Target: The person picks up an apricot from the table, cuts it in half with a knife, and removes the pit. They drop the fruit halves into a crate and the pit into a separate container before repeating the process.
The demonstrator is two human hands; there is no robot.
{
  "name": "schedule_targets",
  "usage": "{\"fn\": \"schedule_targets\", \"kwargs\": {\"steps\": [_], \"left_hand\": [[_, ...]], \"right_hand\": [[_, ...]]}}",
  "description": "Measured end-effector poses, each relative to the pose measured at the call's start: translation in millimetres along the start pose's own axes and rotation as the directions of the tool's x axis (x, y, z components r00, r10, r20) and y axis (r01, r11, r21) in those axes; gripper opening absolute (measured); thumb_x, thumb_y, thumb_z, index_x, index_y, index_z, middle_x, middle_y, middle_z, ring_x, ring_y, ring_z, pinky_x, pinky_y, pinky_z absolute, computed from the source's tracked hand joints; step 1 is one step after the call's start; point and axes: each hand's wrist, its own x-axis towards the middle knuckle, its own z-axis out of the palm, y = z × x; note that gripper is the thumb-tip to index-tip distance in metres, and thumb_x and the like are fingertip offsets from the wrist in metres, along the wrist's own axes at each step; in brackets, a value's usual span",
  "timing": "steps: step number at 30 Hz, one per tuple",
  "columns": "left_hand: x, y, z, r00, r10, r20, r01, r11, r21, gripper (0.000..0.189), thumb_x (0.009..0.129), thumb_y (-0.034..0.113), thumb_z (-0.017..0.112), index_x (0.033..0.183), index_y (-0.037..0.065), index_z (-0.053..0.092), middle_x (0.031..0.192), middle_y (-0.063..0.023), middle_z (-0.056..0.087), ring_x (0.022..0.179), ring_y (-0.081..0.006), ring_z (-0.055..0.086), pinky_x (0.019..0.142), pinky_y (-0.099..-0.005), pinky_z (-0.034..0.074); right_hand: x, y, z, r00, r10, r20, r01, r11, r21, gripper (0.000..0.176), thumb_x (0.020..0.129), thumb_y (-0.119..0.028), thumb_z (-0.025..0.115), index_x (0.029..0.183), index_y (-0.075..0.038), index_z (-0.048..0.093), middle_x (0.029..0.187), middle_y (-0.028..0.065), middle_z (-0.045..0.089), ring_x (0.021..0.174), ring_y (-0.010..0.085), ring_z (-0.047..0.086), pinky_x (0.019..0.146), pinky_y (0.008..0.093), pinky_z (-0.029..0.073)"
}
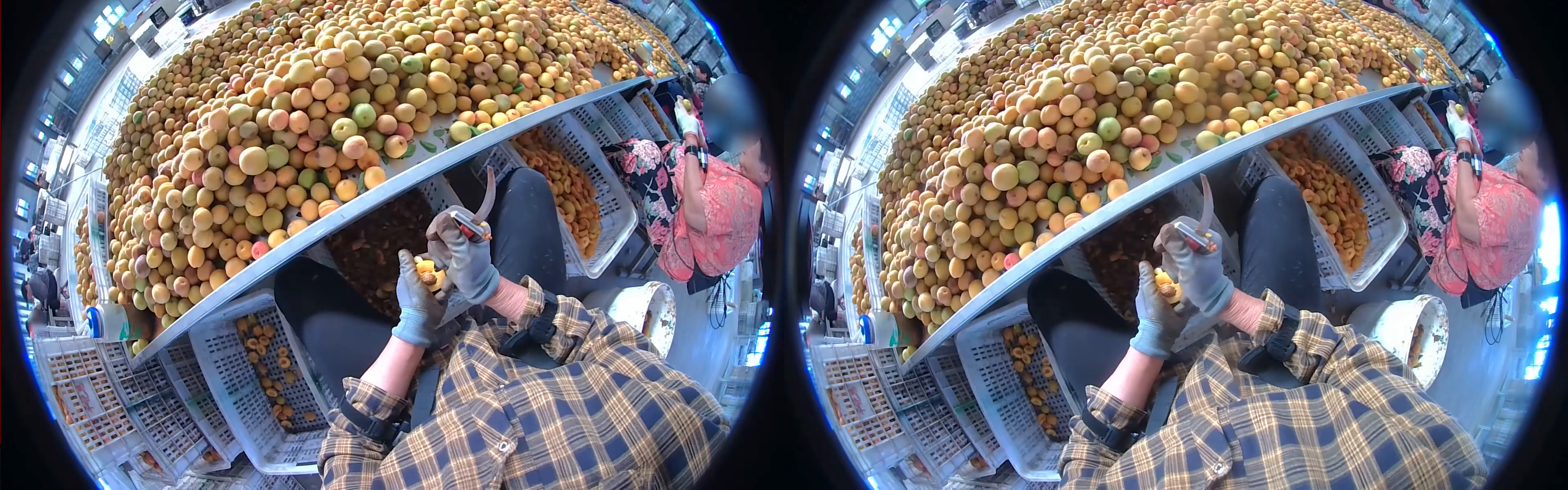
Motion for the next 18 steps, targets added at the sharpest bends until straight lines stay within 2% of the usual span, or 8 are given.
{"fn": "schedule_targets", "kwargs": {"steps": [2,3,5,10,13,16,17,18], "left_hand": [[0,-1,-5,1.000,-0.027,0.010,0.027,0.999,0.026,0.051,0.094,0.054,0.035,0.113,0.009,0.051,0.104,-0.0086,0.060,0.091,-0.0222,0.062,0.076,-0.0371,0.054],[-3,-1,-3,1.000,0.003,-0.019,-0.002,1.000,0.031,0.051,0.094,0.054,0.036,0.116,0.010,0.050,0.105,-0.0076,0.059,0.093,-0.0210,0.061,0.077,-0.0370,0.054],[-7,-3,2,0.997,0.082,-0.011,-0.082,0.995,0.061,0.050,0.095,0.053,0.036,0.116,0.010,0.050,0.104,-0.0068,0.059,0.093,-0.0193,0.061,0.078,-0.0352,0.053],[-6,-10,3,0.932,0.362,0.015,-0.360,0.919,0.164,0.046,0.099,0.044,0.031,0.113,0.005,0.052,0.102,-0.0052,0.059,0.090,-0.0121,0.057,0.076,-0.0275,0.049],[-10,-8,4,0.922,0.384,-0.054,-0.363,0.903,0.228,0.048,0.098,0.046,0.033,0.098,0.004,0.055,0.090,-0.0048,0.060,0.076,-0.0127,0.056,0.068,-0.0274,0.048],[-16,-3,12,0.909,0.409,-0.080,-0.371,0.882,0.291,0.050,0.099,0.046,0.031,0.085,0.004,0.054,0.077,-0.0044,0.058,0.062,-0.0143,0.053,0.062,-0.0283,0.046],[-13,-7,7,0.865,0.499,-0.050,-0.433,0.793,0.429,0.049,0.099,0.045,0.030,0.084,0.004,0.054,0.075,-0.0047,0.056,0.063,-0.0146,0.053,0.062,-0.0283,0.046],[-14,-5,12,0.815,0.580,-0.005,-0.481,0.680,0.553,0.049,0.100,0.043,0.029,0.083,0.005,0.054,0.072,-0.0050,0.054,0.064,-0.0149,0.053,0.062,-0.0282,0.045]], "right_hand": [[1,5,-2,1.000,0.000,0.016,0.001,0.999,-0.034,0.025,0.089,-0.029,0.062,0.081,-0.007,0.057,0.071,-0.0046,0.054,0.061,0.0009,0.047,0.053,0.0167,0.037],[-1,5,0,1.000,0.003,0.019,-0.003,0.999,-0.035,0.025,0.089,-0.029,0.062,0.081,-0.007,0.057,0.071,-0.0046,0.054,0.061,0.0009,0.047,0.053,0.0167,0.037],[-5,4,5,0.990,-0.109,0.086,0.127,0.962,-0.240,0.024,0.089,-0.027,0.062,0.083,-0.004,0.059,0.072,-0.0025,0.056,0.065,0.0024,0.050,0.057,0.0178,0.041],[-2,8,14,0.970,-0.195,0.148,0.236,0.904,-0.356,0.022,0.090,-0.026,0.061,0.086,-0.004,0.060,0.075,-0.0018,0.058,0.066,0.0031,0.052,0.059,0.0181,0.042],[6,19,10,0.998,0.016,-0.056,-0.016,1.000,-0.010,0.021,0.092,-0.027,0.059,0.088,-0.006,0.060,0.074,-0.0040,0.057,0.062,0.0003,0.050,0.052,0.0162,0.039],[13,20,2,0.990,0.138,-0.040,-0.129,0.976,0.173,0.021,0.091,-0.027,0.059,0.087,-0.007,0.060,0.074,-0.0043,0.057,0.063,-0.0016,0.050,0.050,0.0147,0.037],[8,21,6,0.997,0.057,-0.053,-0.047,0.984,0.172,0.019,0.091,-0.022,0.060,0.083,-0.005,0.060,0.074,-0.0035,0.058,0.060,0.0015,0.050,0.050,0.0179,0.041],[6,18,16,0.972,-0.234,-0.002,0.231,0.960,-0.160,0.013,0.089,-0.014,0.060,0.080,-0.004,0.060,0.074,0.0001,0.060,0.058,0.0077,0.055,0.053,0.0227,0.046]]}}
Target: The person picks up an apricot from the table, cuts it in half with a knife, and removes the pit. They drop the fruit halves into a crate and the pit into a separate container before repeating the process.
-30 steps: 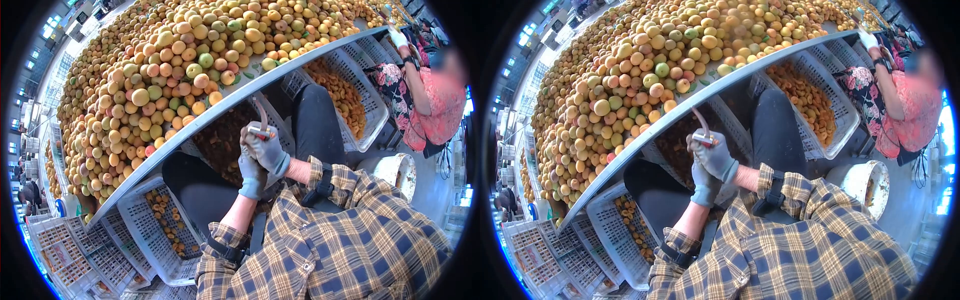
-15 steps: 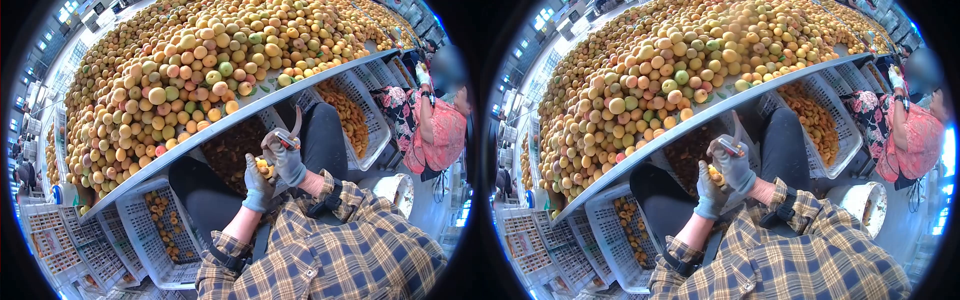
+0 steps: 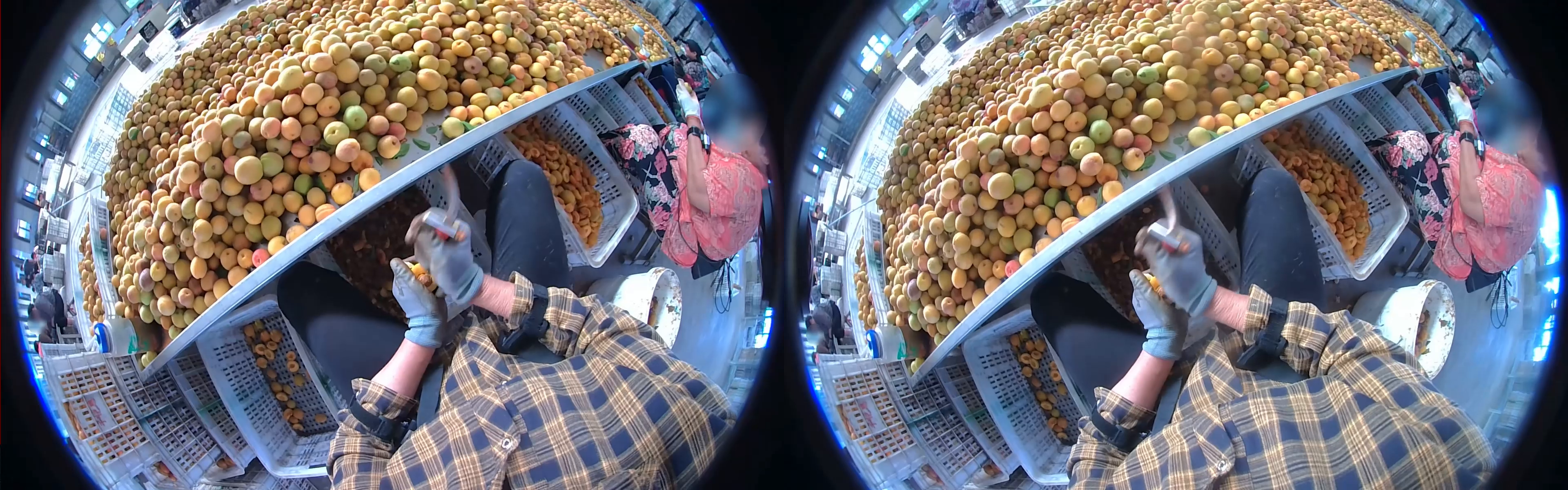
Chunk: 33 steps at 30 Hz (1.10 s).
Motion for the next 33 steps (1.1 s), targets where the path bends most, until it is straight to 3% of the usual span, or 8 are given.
{"fn": "schedule_targets", "kwargs": {"steps": [2,4,6,9,18,24,28,33], "left_hand": [[-3,9,8,0.999,0.036,-0.032,-0.034,0.997,0.069,0.045,0.100,0.038,0.030,0.083,0.004,0.055,0.075,-0.0077,0.054,0.067,-0.0162,0.053,0.063,-0.0287,0.046],[-4,14,11,0.992,-0.127,0.008,0.128,0.986,-0.110,0.042,0.098,0.041,0.034,0.085,0.006,0.053,0.078,-0.0056,0.055,0.068,-0.0156,0.055,0.063,-0.0285,0.047],[-2,18,12,0.958,-0.279,0.069,0.287,0.915,-0.282,0.039,0.097,0.044,0.039,0.087,0.008,0.051,0.081,-0.0035,0.056,0.070,-0.0150,0.057,0.063,-0.0284,0.049],[8,7,-3,0.822,-0.547,0.157,0.564,0.746,-0.353,0.040,0.097,0.042,0.037,0.109,0.007,0.053,0.104,-0.0077,0.060,0.090,-0.0183,0.061,0.074,-0.0320,0.052],[33,-47,-24,0.706,-0.350,0.616,0.696,0.502,-0.513,0.049,0.094,0.051,0.036,0.114,0.010,0.054,0.110,-0.0095,0.061,0.098,-0.0253,0.060,0.087,-0.0405,0.049],[38,-41,-19,0.678,-0.478,0.558,0.733,0.497,-0.465,0.059,0.093,0.057,0.032,0.119,0.008,0.052,0.118,-0.0123,0.058,0.107,-0.0292,0.058,0.093,-0.0459,0.045],[37,-16,-23,0.678,-0.569,0.465,0.726,0.419,-0.546,0.046,0.093,0.049,0.043,0.102,0.006,0.054,0.087,-0.0120,0.063,0.065,-0.0229,0.061,0.050,-0.0285,0.048],[9,55,-50,0.910,-0.222,0.350,0.391,0.743,-0.544,0.035,0.095,0.030,0.049,0.115,0.002,0.052,0.102,-0.0120,0.059,0.078,-0.0224,0.060,0.065,-0.0293,0.049]], "right_hand": [[-6,-2,3,0.930,-0.307,0.204,0.340,0.928,-0.150,0.005,0.083,-0.006,0.061,0.080,-0.003,0.060,0.073,0.0065,0.062,0.060,0.0169,0.062,0.058,0.0270,0.049],[-9,-9,-7,0.847,-0.166,0.506,0.355,0.884,-0.305,0.005,0.078,-0.006,0.065,0.081,-0.004,0.061,0.070,0.0124,0.060,0.068,0.0250,0.065,0.062,0.0288,0.049],[-7,-3,-8,0.870,-0.307,0.385,0.420,0.871,-0.256,0.003,0.081,-0.007,0.064,0.082,-0.005,0.061,0.068,0.0079,0.061,0.062,0.0207,0.064,0.058,0.0267,0.049],[5,1,-17,0.917,0.399,0.028,-0.379,0.843,0.381,0.012,0.093,-0.012,0.054,0.082,-0.008,0.057,0.061,-0.0041,0.051,0.045,0.0042,0.043,0.041,0.0190,0.032],[22,6,-33,0.623,0.769,0.144,-0.570,0.321,0.756,0.031,0.092,-0.037,0.055,0.074,-0.012,0.049,0.048,-0.0082,0.026,0.038,0.0050,0.023,0.038,0.0227,0.021],[27,3,-27,0.763,0.646,0.007,-0.507,0.592,0.627,0.030,0.091,-0.036,0.056,0.076,-0.012,0.049,0.049,-0.0085,0.026,0.039,0.0051,0.023,0.039,0.0227,0.022],[34,-5,-50,0.875,0.482,0.045,-0.433,0.738,0.518,0.023,0.092,-0.032,0.055,0.086,-0.010,0.051,0.054,-0.0076,0.030,0.042,0.0042,0.027,0.042,0.0214,0.026],[24,-24,-57,0.844,0.502,0.191,-0.510,0.860,-0.007,0.023,0.093,-0.021,0.051,0.108,-0.003,0.050,0.073,-0.0008,0.049,0.053,0.0060,0.046,0.048,0.0196,0.040]]}}
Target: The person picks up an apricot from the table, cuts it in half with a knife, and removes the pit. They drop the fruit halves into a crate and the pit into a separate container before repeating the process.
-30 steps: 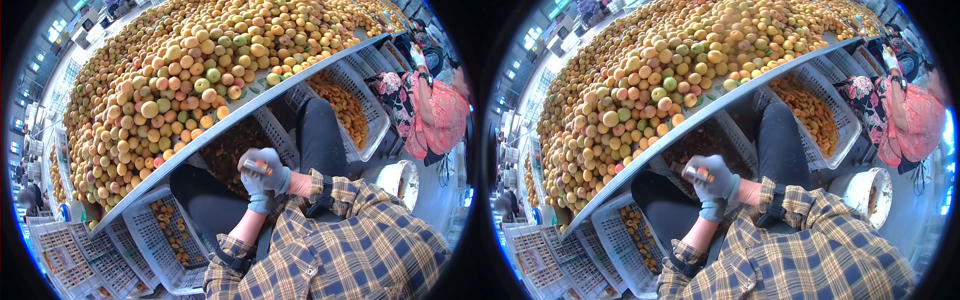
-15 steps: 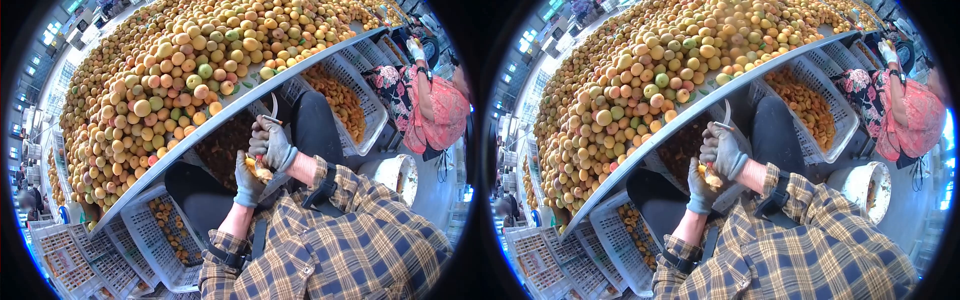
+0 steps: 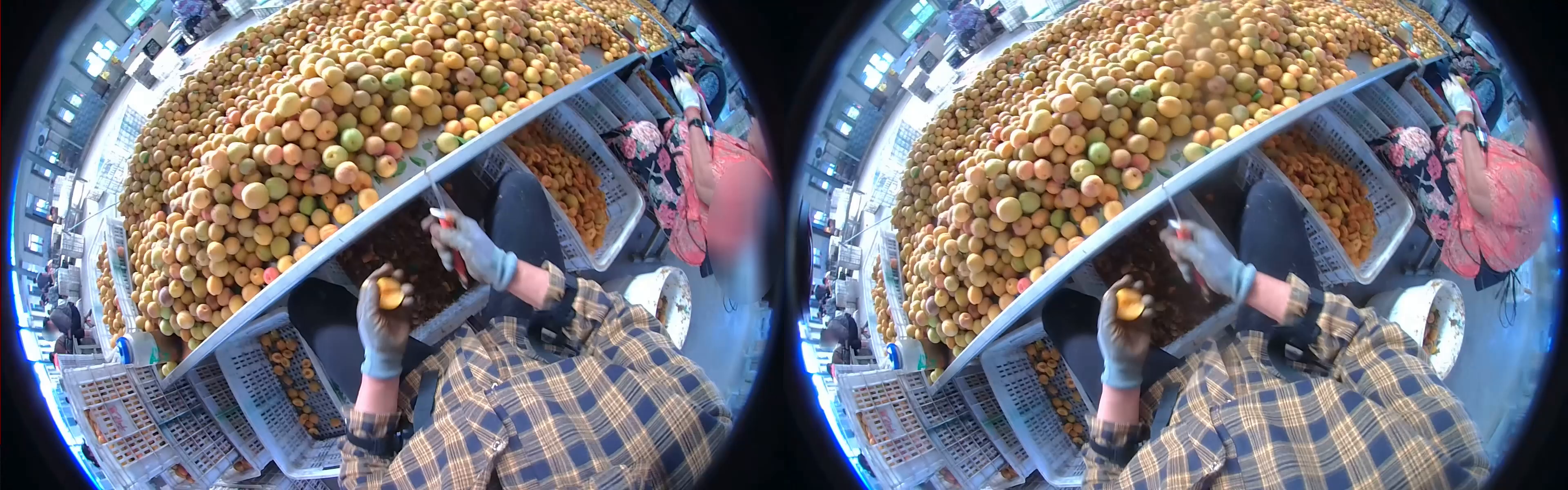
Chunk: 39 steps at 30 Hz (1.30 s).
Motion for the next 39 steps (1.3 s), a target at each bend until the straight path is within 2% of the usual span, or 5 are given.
{"fn": "schedule_targets", "kwargs": {"steps": [4,7,15,27,39], "left_hand": [[-57,68,-24,0.854,0.506,-0.122,-0.401,0.789,0.465,0.029,0.095,0.022,0.049,0.115,0.002,0.052,0.103,-0.0122,0.058,0.078,-0.0163,0.058,0.066,-0.0235,0.048],[-94,122,-75,0.583,0.810,-0.062,-0.240,0.244,0.939,0.023,0.094,0.013,0.048,0.113,0.001,0.052,0.101,-0.0095,0.058,0.078,-0.0124,0.056,0.067,-0.0208,0.047],[-72,137,-30,0.618,0.785,0.055,-0.191,0.082,0.978,0.019,0.092,0.009,0.052,0.107,-0.001,0.058,0.099,-0.0064,0.059,0.083,-0.0123,0.055,0.075,-0.0246,0.046],[22,147,14,0.799,0.542,0.260,-0.400,0.156,0.903,0.017,0.091,0.010,0.055,0.102,-0.003,0.058,0.098,-0.0104,0.058,0.089,-0.0160,0.056,0.081,-0.0269,0.043],[147,116,72,0.763,0.390,0.516,-0.312,-0.477,0.821,0.033,0.080,0.029,0.068,0.105,0.007,0.061,0.096,-0.0120,0.063,0.085,-0.0274,0.061,0.074,-0.0354,0.050]], "right_hand": [[-23,29,-14,0.972,0.211,0.104,-0.168,0.933,-0.318,0.016,0.090,-0.020,0.058,0.100,-0.008,0.056,0.070,-0.0007,0.053,0.055,0.0069,0.049,0.051,0.0215,0.041],[-38,29,-10,0.956,0.193,0.221,0.052,0.631,-0.774,0.019,0.085,-0.021,0.058,0.098,-0.007,0.060,0.083,0.0146,0.066,0.081,0.0299,0.065,0.072,0.0363,0.050],[0,161,-13,0.730,0.660,0.177,0.258,-0.026,-0.966,0.037,0.081,-0.031,0.054,0.108,-0.009,0.063,0.099,0.0198,0.065,0.090,0.0377,0.062,0.078,0.0435,0.049],[-13,216,-45,0.697,0.694,0.181,0.158,0.098,-0.983,0.046,0.078,-0.038,0.057,0.117,-0.014,0.062,0.112,0.0171,0.062,0.101,0.0348,0.059,0.086,0.0382,0.046],[-8,166,-15,0.736,0.645,0.204,0.176,0.108,-0.978,0.039,0.079,-0.031,0.058,0.110,-0.008,0.064,0.112,0.0181,0.062,0.098,0.0349,0.061,0.085,0.0393,0.047]]}}
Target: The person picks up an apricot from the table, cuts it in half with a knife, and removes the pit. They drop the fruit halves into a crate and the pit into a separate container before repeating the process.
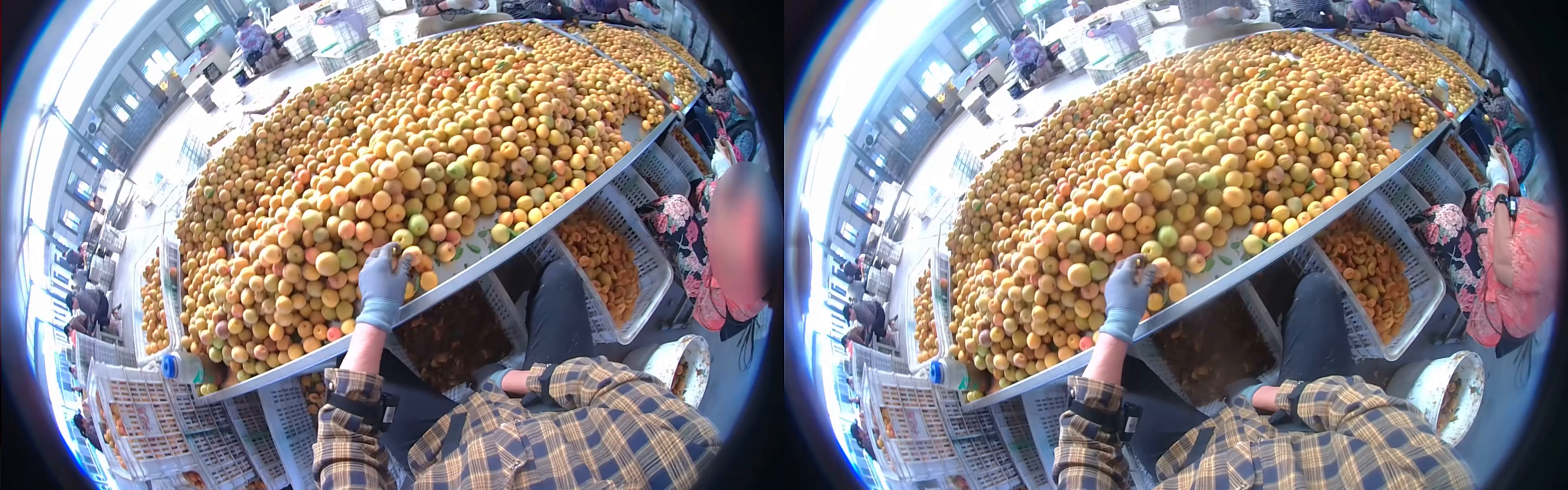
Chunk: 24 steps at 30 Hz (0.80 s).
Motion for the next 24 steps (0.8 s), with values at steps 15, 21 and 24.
{"fn": "schedule_targets", "kwargs": {"steps": [15,21,24], "left_hand": [[-25,-3,24,0.993,-0.097,0.070,0.119,0.771,-0.626,0.046,0.080,0.011,0.069,0.122,0.003,0.051,0.110,-0.0091,0.059,0.097,-0.0237,0.058,0.084,-0.0351,0.049],[-91,53,-8,0.838,-0.126,0.531,0.511,-0.156,-0.845,0.044,0.085,0.008,0.065,0.126,0.002,0.048,0.111,-0.0073,0.056,0.095,-0.0158,0.059,0.079,-0.0252,0.051],[-120,54,6,0.811,-0.112,0.574,0.536,-0.252,-0.806,0.044,0.085,0.008,0.064,0.126,0.002,0.048,0.112,-0.0080,0.056,0.096,-0.0164,0.059,0.080,-0.0259,0.050]], "right_hand": [[-108,-19,-107,0.784,0.080,-0.615,0.271,0.848,0.455,0.033,0.088,-0.038,0.056,0.097,-0.007,0.056,0.085,0.0214,0.063,0.080,0.0412,0.060,0.068,0.0441,0.047],[-152,-41,-127,0.592,-0.024,-0.806,0.661,0.586,0.469,0.027,0.094,-0.031,0.052,0.097,-0.004,0.053,0.067,0.0108,0.057,0.061,0.0187,0.059,0.058,0.0300,0.046],[-150,-40,-123,0.636,-0.013,-0.772,0.639,0.570,0.517,0.027,0.094,-0.031,0.052,0.096,-0.004,0.053,0.068,0.0105,0.057,0.061,0.0178,0.058,0.058,0.0296,0.046]]}}
